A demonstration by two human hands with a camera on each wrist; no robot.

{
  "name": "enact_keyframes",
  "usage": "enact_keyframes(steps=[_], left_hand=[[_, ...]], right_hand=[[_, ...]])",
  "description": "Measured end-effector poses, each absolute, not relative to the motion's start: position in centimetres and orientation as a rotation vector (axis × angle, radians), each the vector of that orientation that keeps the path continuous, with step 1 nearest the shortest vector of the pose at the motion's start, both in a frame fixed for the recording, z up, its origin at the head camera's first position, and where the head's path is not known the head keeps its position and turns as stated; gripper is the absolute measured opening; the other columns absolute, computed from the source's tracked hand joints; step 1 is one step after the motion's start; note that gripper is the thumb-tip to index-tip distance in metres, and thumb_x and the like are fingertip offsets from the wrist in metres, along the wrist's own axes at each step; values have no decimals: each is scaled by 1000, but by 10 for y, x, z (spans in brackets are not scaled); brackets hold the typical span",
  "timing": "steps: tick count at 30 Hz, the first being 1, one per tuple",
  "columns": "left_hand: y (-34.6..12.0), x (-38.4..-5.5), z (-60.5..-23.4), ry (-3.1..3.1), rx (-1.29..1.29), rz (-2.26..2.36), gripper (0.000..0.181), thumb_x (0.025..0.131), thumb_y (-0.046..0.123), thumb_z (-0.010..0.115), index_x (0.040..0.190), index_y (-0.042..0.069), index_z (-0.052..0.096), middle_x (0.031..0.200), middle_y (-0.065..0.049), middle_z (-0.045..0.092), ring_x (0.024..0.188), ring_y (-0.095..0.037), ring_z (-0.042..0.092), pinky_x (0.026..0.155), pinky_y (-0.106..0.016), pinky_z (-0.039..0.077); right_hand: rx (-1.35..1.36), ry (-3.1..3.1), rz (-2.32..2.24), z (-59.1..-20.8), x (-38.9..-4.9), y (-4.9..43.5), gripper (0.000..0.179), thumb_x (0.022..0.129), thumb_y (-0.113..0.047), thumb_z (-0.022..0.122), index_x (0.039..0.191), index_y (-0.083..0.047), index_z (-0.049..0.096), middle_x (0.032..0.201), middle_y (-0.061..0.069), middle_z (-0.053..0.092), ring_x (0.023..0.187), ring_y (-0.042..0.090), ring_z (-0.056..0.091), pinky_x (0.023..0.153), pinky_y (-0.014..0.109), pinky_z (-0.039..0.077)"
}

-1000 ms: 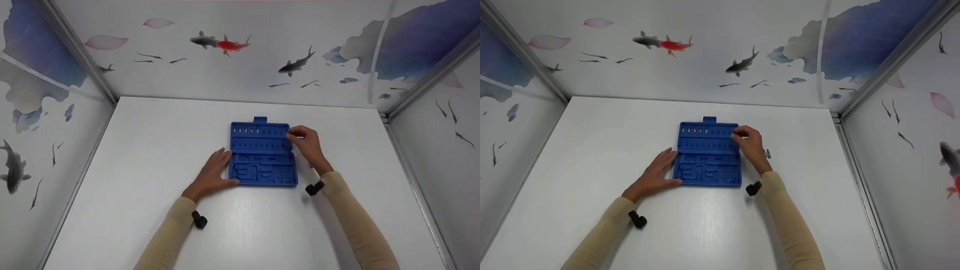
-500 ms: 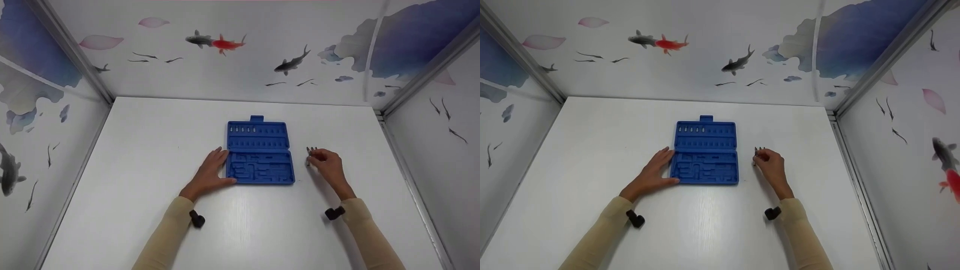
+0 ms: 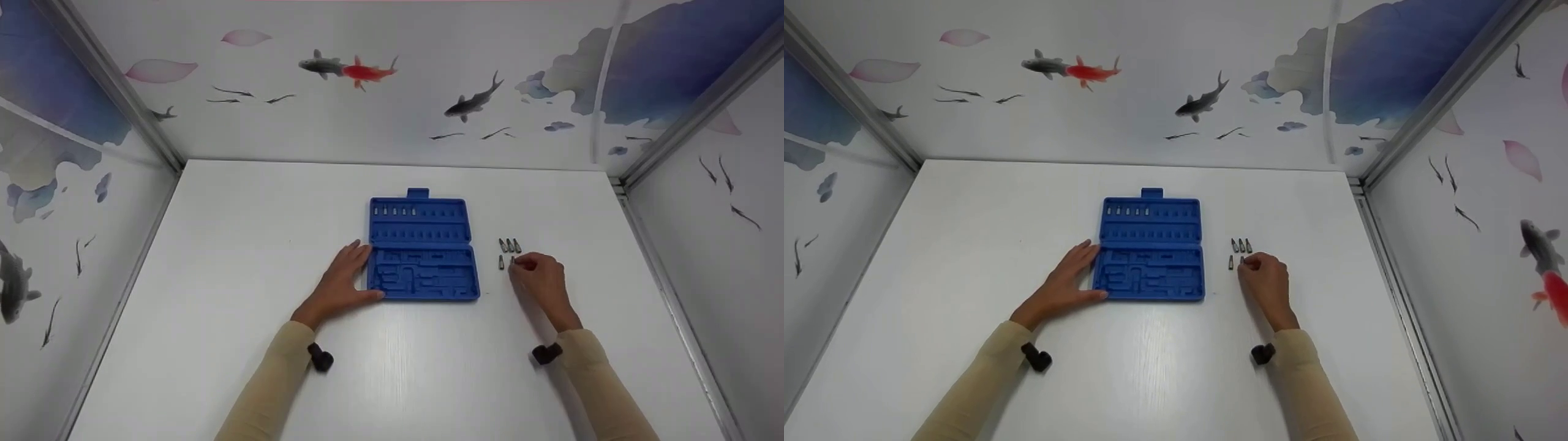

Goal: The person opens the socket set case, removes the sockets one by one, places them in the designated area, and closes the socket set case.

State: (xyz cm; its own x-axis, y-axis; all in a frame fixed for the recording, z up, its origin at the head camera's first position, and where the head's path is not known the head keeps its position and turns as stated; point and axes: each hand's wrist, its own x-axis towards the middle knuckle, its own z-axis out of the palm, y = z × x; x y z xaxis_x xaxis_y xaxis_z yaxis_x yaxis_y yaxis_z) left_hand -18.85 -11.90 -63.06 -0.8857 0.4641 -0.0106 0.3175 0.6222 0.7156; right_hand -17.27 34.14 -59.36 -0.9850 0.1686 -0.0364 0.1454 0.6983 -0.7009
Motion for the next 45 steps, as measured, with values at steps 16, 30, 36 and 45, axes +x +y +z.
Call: enact_keyframes(steps=[16,30,36,45], left_hand=[[-121,-188,-631,2647,643,1124,119,89,74,77,177,18,22,185,-7,15,171,-32,7,136,-56,13],[-119,-188,-629,2643,638,1106,118,90,74,76,177,16,23,185,-6,16,171,-32,6,136,-56,11],[-121,-187,-630,2632,608,1136,116,90,72,77,177,18,23,185,-4,15,171,-30,5,136,-57,10],[-120,-186,-627,2625,620,1131,117,90,74,76,178,21,21,186,-3,13,171,-29,4,136,-55,11]], right_hand=[[-269,-2815,1132,-589,-177,337,22,103,-17,76,113,2,80,104,19,77,92,30,66,73,30,54],[-47,-2694,1268,-565,-209,315,21,105,-20,77,113,-2,82,106,16,78,96,26,66,75,23,51],[62,-2738,1304,-569,-235,277,18,103,-16,78,112,-2,82,105,13,78,96,26,65,81,32,52],[229,-2821,1333,-572,-262,237,22,102,-12,76,118,2,80,111,16,77,101,30,69,90,45,57]])
